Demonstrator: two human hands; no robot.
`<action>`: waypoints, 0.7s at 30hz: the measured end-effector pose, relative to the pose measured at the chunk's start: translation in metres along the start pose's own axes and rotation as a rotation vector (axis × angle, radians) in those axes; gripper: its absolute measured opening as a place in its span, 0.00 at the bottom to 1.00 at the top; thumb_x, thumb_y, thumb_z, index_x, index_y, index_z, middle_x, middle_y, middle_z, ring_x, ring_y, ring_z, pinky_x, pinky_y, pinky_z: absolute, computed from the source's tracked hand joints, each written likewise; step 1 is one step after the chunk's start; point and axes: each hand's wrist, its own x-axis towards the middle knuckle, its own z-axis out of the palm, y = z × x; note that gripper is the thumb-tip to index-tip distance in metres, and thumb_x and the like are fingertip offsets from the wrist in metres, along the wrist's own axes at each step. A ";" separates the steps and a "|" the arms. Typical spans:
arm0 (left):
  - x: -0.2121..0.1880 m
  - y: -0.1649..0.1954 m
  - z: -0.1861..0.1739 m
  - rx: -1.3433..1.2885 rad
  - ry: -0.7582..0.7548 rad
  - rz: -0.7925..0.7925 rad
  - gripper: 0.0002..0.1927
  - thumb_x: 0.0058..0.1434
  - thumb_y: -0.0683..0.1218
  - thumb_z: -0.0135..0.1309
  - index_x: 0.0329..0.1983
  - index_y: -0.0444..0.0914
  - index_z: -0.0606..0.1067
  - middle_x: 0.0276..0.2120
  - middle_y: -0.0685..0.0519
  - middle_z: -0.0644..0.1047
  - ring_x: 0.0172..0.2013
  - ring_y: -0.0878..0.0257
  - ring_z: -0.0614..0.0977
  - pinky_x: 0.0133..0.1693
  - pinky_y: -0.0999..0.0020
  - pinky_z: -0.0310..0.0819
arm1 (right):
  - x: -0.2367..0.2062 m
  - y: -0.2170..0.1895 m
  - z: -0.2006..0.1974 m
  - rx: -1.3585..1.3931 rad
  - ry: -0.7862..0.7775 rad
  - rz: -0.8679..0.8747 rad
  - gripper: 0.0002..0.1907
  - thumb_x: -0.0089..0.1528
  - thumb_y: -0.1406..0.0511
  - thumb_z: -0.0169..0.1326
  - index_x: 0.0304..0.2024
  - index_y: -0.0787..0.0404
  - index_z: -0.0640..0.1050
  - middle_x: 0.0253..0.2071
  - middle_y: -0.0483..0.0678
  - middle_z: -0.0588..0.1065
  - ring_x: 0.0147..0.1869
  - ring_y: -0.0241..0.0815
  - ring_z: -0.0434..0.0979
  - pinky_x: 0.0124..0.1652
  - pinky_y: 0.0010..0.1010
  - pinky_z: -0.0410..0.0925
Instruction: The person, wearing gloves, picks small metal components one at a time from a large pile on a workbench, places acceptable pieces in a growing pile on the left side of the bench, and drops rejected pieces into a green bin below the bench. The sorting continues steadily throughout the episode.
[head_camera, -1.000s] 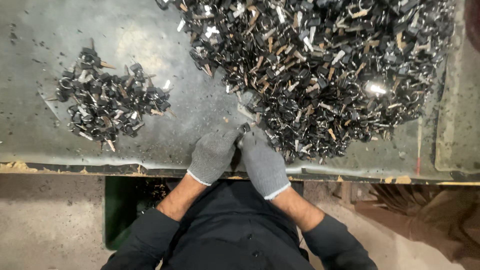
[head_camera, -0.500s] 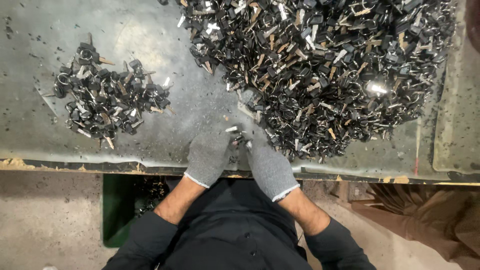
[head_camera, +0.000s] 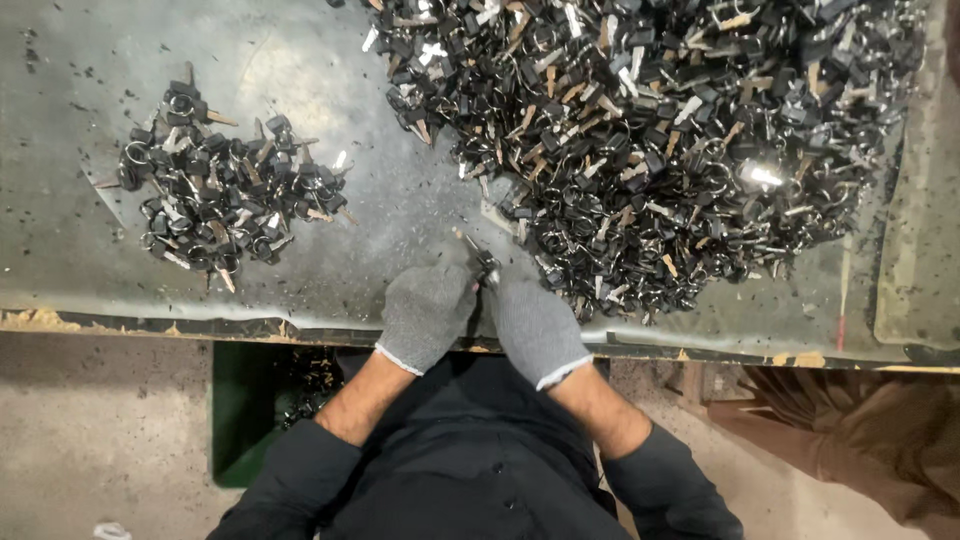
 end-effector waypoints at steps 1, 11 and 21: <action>0.002 0.002 -0.003 0.004 -0.088 -0.019 0.09 0.54 0.46 0.63 0.34 0.39 0.76 0.28 0.46 0.76 0.28 0.47 0.79 0.30 0.50 0.73 | 0.000 0.001 -0.002 0.083 0.041 -0.028 0.16 0.71 0.60 0.46 0.46 0.69 0.71 0.32 0.61 0.78 0.31 0.57 0.84 0.29 0.45 0.77; 0.053 -0.007 -0.023 0.050 -0.106 0.320 0.16 0.53 0.41 0.57 0.46 0.40 0.77 0.45 0.48 0.79 0.47 0.50 0.82 0.45 0.57 0.77 | -0.014 -0.016 0.002 0.070 0.001 -0.113 0.15 0.63 0.59 0.54 0.42 0.66 0.73 0.31 0.59 0.79 0.34 0.57 0.83 0.33 0.47 0.76; 0.024 -0.007 -0.014 -0.218 -0.081 -0.136 0.16 0.51 0.47 0.66 0.41 0.37 0.78 0.32 0.45 0.80 0.36 0.46 0.83 0.36 0.53 0.76 | -0.020 -0.003 -0.007 0.324 0.062 0.107 0.18 0.66 0.60 0.49 0.57 0.58 0.71 0.39 0.60 0.79 0.39 0.60 0.83 0.37 0.48 0.76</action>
